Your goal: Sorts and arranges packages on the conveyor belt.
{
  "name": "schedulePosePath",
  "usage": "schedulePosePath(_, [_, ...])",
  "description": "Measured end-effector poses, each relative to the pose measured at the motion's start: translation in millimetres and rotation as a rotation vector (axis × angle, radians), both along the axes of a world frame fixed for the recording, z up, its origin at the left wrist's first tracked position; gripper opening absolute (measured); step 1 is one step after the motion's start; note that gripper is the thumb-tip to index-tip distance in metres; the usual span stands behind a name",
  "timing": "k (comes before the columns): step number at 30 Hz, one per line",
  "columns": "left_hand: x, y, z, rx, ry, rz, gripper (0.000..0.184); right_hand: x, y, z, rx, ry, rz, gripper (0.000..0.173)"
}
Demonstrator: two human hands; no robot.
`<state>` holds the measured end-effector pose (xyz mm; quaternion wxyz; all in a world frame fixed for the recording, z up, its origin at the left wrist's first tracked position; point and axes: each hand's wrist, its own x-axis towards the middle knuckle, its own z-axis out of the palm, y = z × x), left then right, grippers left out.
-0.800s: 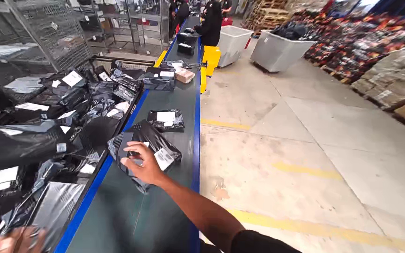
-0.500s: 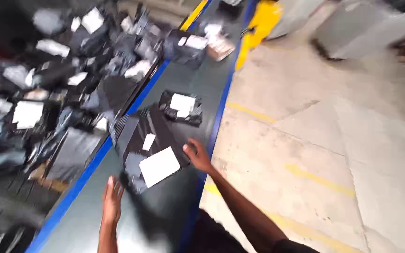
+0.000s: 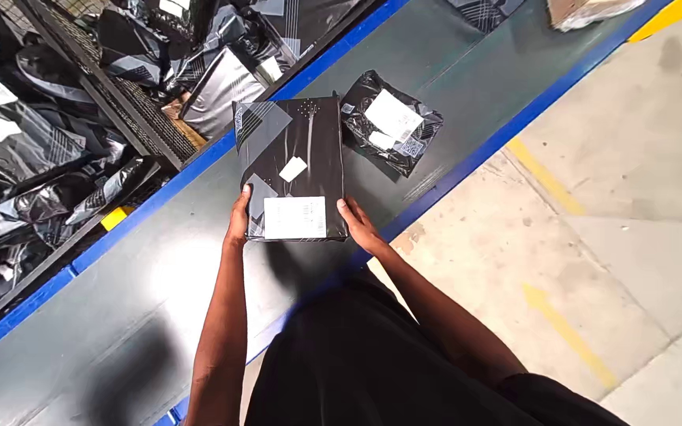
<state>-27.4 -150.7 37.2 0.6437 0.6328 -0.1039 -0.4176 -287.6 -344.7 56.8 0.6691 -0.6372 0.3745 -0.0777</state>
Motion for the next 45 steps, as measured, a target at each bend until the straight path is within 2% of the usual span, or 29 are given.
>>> schedulePosePath(5, [-42, 66, 21, -0.003, 0.014, 0.145, 0.057, -6, 65, 12, 0.066, 0.016, -0.002, 0.077])
schedulePosePath(8, [-74, 127, 29, 0.086, 0.065, 0.198, 0.079, -23, 99, 21, 0.179, -0.008, 0.090, 0.077])
schedulePosePath(9, [-83, 152, 33, 0.117, 0.056, 0.239, 0.080, -22, 115, 26, 0.220, -0.035, 0.128, 0.074])
schedulePosePath(11, [-82, 212, 45, 0.145, -0.014, 0.310, 0.068, -5, 148, 32, 0.242, -0.134, 0.283, 0.070])
schedulePosePath(13, [-67, 286, 62, 0.193, -0.122, 0.364, 0.051, 20, 168, 35, 0.081, -0.211, 0.592, 0.075])
schedulePosePath(14, [-57, 326, 69, 0.279, -0.197, 0.408, 0.051, 35, 170, 40, -0.056, -0.206, 0.753, 0.076])
schedulePosePath(15, [-49, 364, 77, 0.407, -0.278, 0.447, 0.060, 48, 168, 46, -0.179, -0.185, 0.839, 0.074])
schedulePosePath(17, [-38, 419, 98, 0.638, -0.431, 0.500, 0.085, 64, 139, 54, -0.424, -0.106, 0.760, 0.062])
schedulePosePath(18, [-34, 424, 112, 0.691, -0.524, 0.508, 0.089, 66, 111, 52, -0.542, -0.061, 0.636, 0.056])
schedulePosePath(19, [-35, 413, 125, 0.680, -0.627, 0.519, 0.082, 64, 77, 49, -0.640, 0.005, 0.488, 0.050])
schedulePosePath(21, [-48, 360, 133, 0.434, -0.745, 0.509, 0.051, 51, 9, 37, -0.806, 0.226, 0.235, 0.049])
schedulePosePath(22, [-56, 322, 125, 0.297, -0.694, 0.468, 0.041, 45, -18, 25, -0.860, 0.338, 0.178, 0.053])
schedulePosePath(24, [-72, 240, 93, 0.163, -0.407, 0.360, 0.042, 35, -45, 2, -0.822, 0.549, 0.205, 0.070])
schedulePosePath(25, [-81, 202, 72, 0.176, -0.235, 0.311, 0.046, 33, -44, -8, -0.754, 0.609, 0.260, 0.076])
schedulePosePath(27, [-92, 149, 28, 0.271, 0.032, 0.212, 0.061, 30, -12, -22, -0.613, 0.596, 0.366, 0.070])
schedulePosePath(30, [-99, 103, -3, 0.389, 0.094, 0.191, 0.081, 14, 67, -21, -0.347, 0.438, 0.413, 0.061])
schedulePosePath(32, [-101, 110, -6, 0.426, 0.040, 0.243, 0.075, -10, 129, -14, -0.112, 0.321, 0.484, 0.055])
schedulePosePath(34, [-99, 138, -2, 0.398, 0.059, 0.186, 0.051, -35, 162, -12, 0.085, 0.201, 0.637, 0.049])
schedulePosePath(37, [-91, 171, 18, 0.293, 0.083, -0.013, 0.034, -62, 150, -26, 0.134, 0.072, 0.930, 0.044])
schedulePosePath(39, [-76, 183, 40, 0.259, 0.030, -0.098, 0.037, -71, 130, -31, 0.086, 0.051, 0.870, 0.040])
schedulePosePath(42, [-30, 204, 76, 0.294, -0.063, -0.144, 0.037, -72, 99, -24, 0.036, 0.116, 0.631, 0.041])
schedulePosePath(45, [2, 264, 84, 0.352, -0.075, -0.019, 0.044, -64, 67, -10, -0.035, 0.116, 0.517, 0.040])
